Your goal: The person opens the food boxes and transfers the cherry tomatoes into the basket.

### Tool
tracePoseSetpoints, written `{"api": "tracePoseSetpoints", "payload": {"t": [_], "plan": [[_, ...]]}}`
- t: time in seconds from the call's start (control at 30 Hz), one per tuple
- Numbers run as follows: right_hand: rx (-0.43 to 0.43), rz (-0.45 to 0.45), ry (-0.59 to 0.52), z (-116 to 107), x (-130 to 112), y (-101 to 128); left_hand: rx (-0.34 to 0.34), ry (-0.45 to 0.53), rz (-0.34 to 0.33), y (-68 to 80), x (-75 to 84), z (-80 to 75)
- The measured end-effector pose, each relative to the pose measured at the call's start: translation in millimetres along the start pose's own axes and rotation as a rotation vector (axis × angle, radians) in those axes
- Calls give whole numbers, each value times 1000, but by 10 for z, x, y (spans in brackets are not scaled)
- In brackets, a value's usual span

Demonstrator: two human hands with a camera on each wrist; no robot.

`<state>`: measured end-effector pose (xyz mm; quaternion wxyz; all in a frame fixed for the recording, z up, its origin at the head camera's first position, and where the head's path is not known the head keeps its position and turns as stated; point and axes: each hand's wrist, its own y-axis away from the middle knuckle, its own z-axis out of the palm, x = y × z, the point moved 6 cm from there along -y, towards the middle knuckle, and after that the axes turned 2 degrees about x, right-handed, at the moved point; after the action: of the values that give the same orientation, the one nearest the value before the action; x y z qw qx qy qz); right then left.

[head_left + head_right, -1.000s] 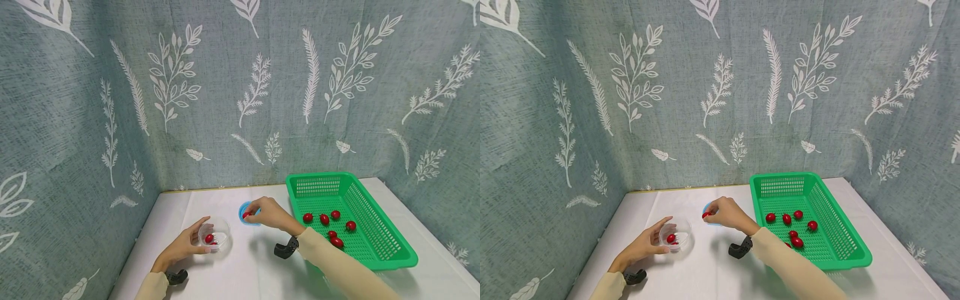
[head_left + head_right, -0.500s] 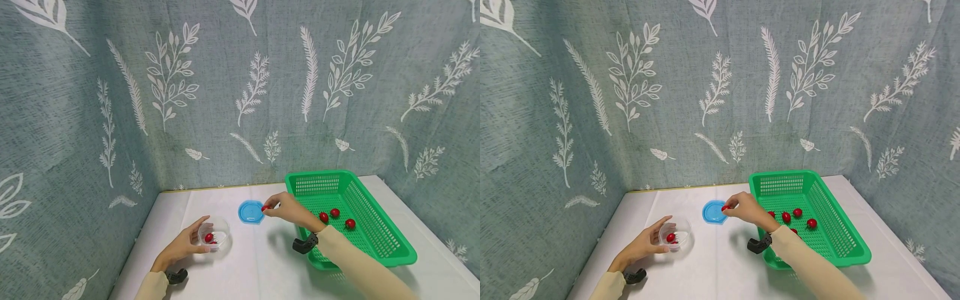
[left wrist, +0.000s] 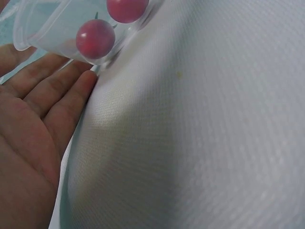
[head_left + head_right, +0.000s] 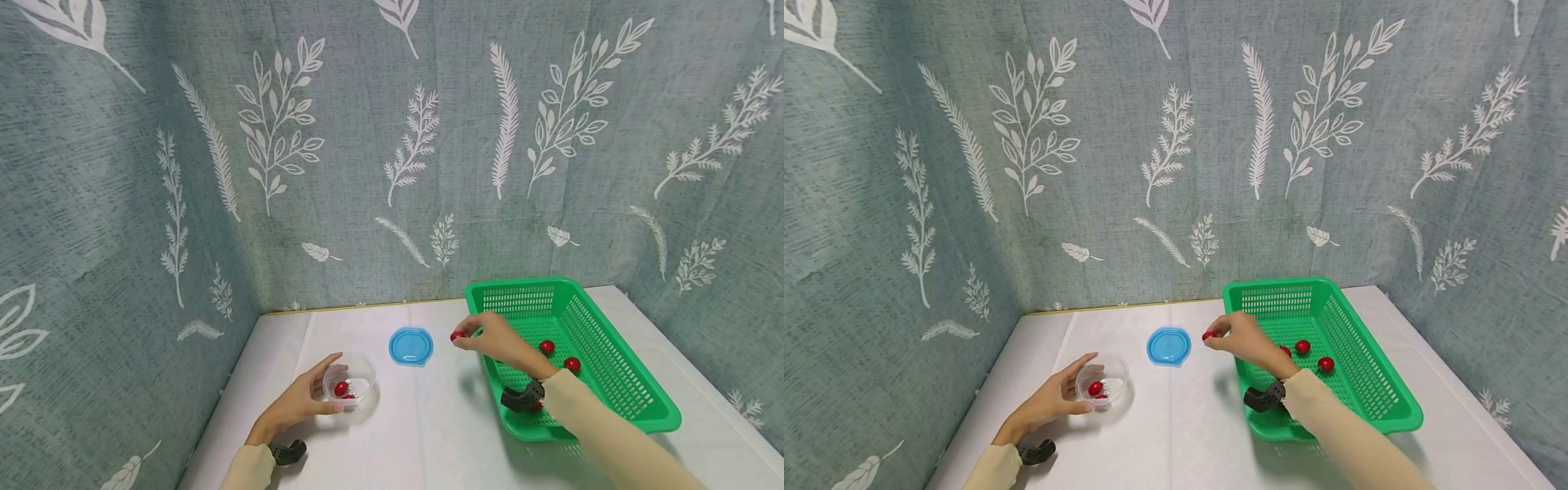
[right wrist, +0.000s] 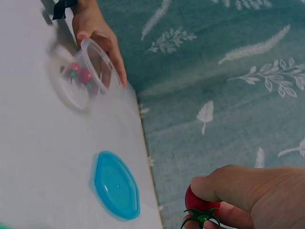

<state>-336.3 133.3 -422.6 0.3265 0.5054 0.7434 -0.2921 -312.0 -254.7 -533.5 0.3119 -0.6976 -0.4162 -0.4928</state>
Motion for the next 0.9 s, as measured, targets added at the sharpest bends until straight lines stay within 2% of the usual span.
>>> {"api": "tracePoseSetpoints", "payload": {"t": [0.27,0.5,0.63,0.9], "plan": [[12,12,-9,-169,99,93,6,-29,4,15,5,3],[43,51,0,-317,174,171,-10,-1,23,14,26,-4],[52,75,2,-387,248,211,-2,5,2,18,9,-4],[77,55,30,-532,311,279,0,-16,15,18,4,1]]}}
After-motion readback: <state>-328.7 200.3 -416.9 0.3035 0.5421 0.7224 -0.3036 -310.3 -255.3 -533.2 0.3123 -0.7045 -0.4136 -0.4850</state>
